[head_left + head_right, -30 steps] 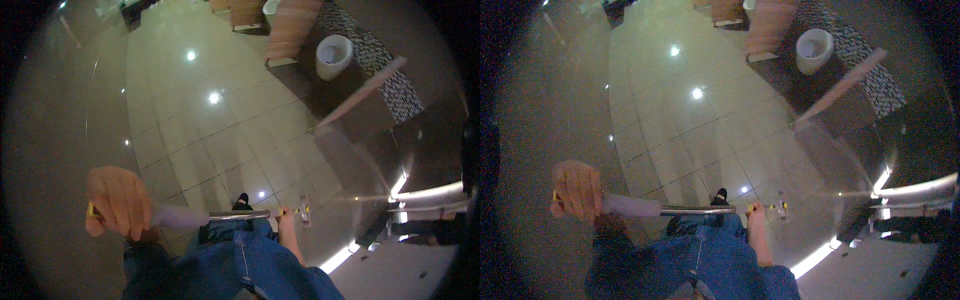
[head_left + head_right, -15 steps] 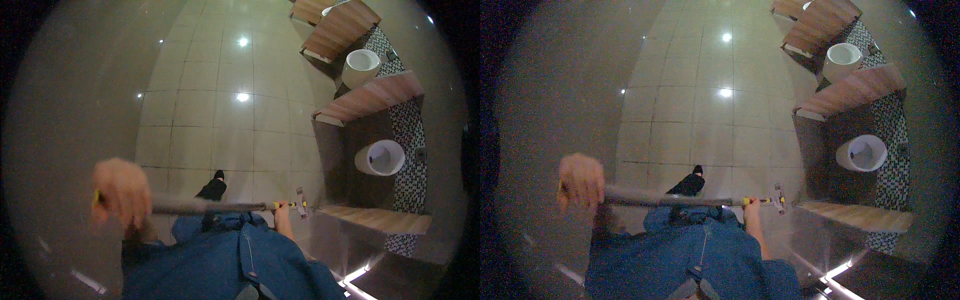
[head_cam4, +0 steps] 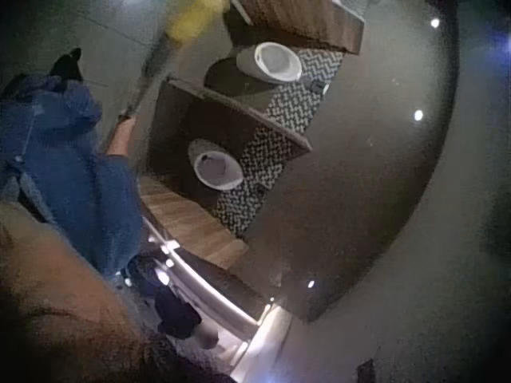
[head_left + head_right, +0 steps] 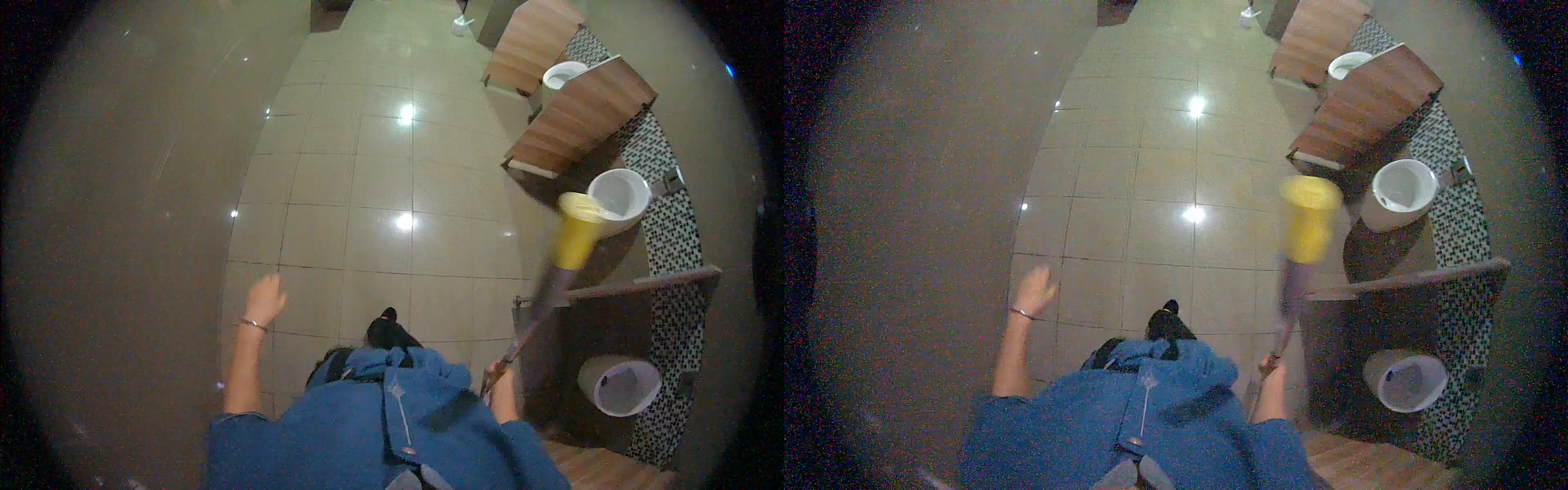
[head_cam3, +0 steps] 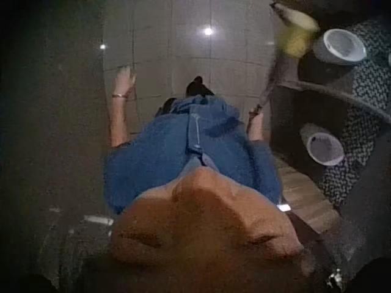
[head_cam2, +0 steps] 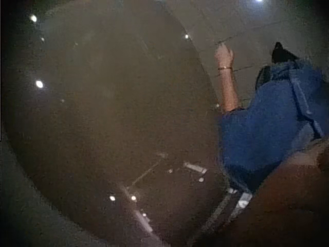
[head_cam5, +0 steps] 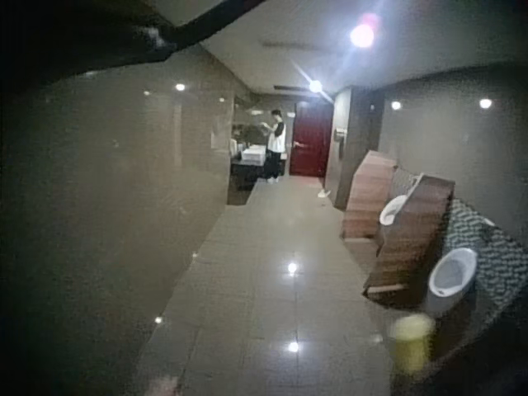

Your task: The person scrubs a squat toilet with a long-handled brush, repeatedly flushing the toilet to rinse the bowl. The person then exits the stall and walks through the restroom.

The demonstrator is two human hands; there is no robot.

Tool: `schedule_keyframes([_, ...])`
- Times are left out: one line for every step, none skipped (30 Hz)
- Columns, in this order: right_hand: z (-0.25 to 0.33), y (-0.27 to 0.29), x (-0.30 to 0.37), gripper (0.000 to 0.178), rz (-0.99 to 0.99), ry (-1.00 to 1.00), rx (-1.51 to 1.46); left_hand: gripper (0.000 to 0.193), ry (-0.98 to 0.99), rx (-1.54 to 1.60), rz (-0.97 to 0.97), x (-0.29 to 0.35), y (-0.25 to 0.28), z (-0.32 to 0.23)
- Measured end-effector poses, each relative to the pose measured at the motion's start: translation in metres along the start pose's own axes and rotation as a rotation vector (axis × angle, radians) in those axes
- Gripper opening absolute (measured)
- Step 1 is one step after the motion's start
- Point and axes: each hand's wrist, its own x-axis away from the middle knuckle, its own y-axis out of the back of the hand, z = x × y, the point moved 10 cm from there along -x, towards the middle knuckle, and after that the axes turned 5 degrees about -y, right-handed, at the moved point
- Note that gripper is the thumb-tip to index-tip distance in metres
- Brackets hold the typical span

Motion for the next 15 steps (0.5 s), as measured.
schedule_keyframes([0.073, -0.019, -0.043, 0.028, 0.264, 0.076, 0.015, 0.034, 0.118, 0.134, 0.102, -0.02, -0.065, 0.018])
schedule_keyframes([0.102, -0.044, -0.064, 0.027, 0.307, -0.04, -0.429, 0.027, 0.17, 0.37, 0.146, -0.025, -0.115, 0.02])
schedule_keyframes([0.07, -0.099, -0.061, 0.027, 0.216, -0.253, -0.614, 0.021, 0.37, 0.433, 0.254, 0.005, -0.157, 0.061])
schedule_keyframes([0.034, -0.13, -0.05, 0.027, 0.115, -0.393, -0.776, 0.021, 0.52, 0.733, 0.412, 0.064, -0.212, 0.118])
schedule_keyframes([0.043, -0.168, -0.042, 0.027, 0.047, -0.425, -0.874, 0.019, 0.625, 0.849, 0.5, 0.089, -0.25, 0.127])
schedule_keyframes([0.044, -0.207, -0.04, 0.027, 0.006, -0.444, -0.968, 0.02, 0.891, 1.209, 0.442, 0.127, -0.295, 0.14])
schedule_keyframes([0.042, -0.263, -0.047, 0.028, -0.024, -0.472, -1.068, 0.023, 1.194, 1.522, 0.288, 0.159, -0.324, 0.154])
schedule_keyframes([0.091, -0.278, -0.055, 0.028, -0.046, -0.379, -1.131, 0.022, 1.305, 1.698, 0.486, 0.117, -0.347, 0.092])
schedule_keyframes([0.14, -0.292, -0.061, 0.028, -0.046, -0.278, -1.18, 0.021, 1.419, 1.843, 0.707, 0.089, -0.348, 0.026])
schedule_keyframes([0.108, -0.337, -0.048, 0.025, -0.002, -0.462, -1.207, 0.019, 1.018, 1.383, 0.649, 0.046, -0.336, 0.068])
schedule_keyframes([0.095, -0.398, -0.044, 0.023, 0.053, -0.66, -1.26, 0.018, 0.599, 0.888, 0.573, -0.013, -0.308, 0.124])
schedule_keyframes([0.073, -0.436, -0.038, 0.019, 0.058, -0.71, -1.281, 0.018, 0.724, 0.942, 0.509, -0.046, -0.298, 0.176])
schedule_keyframes([0.094, -0.489, -0.048, 0.015, 0.1, -0.718, -1.228, 0.017, 0.829, 1.066, 0.413, -0.11, -0.307, 0.19])
schedule_keyframes([0.117, -0.532, -0.059, 0.012, 0.137, -0.723, -1.196, 0.017, 1.479, 1.721, 0.304, -0.175, -0.323, 0.173])
schedule_keyframes([0.135, -0.575, -0.069, 0.009, 0.166, -0.737, -1.175, 0.015, 1.343, 1.577, 0.132, -0.277, -0.292, 0.198])
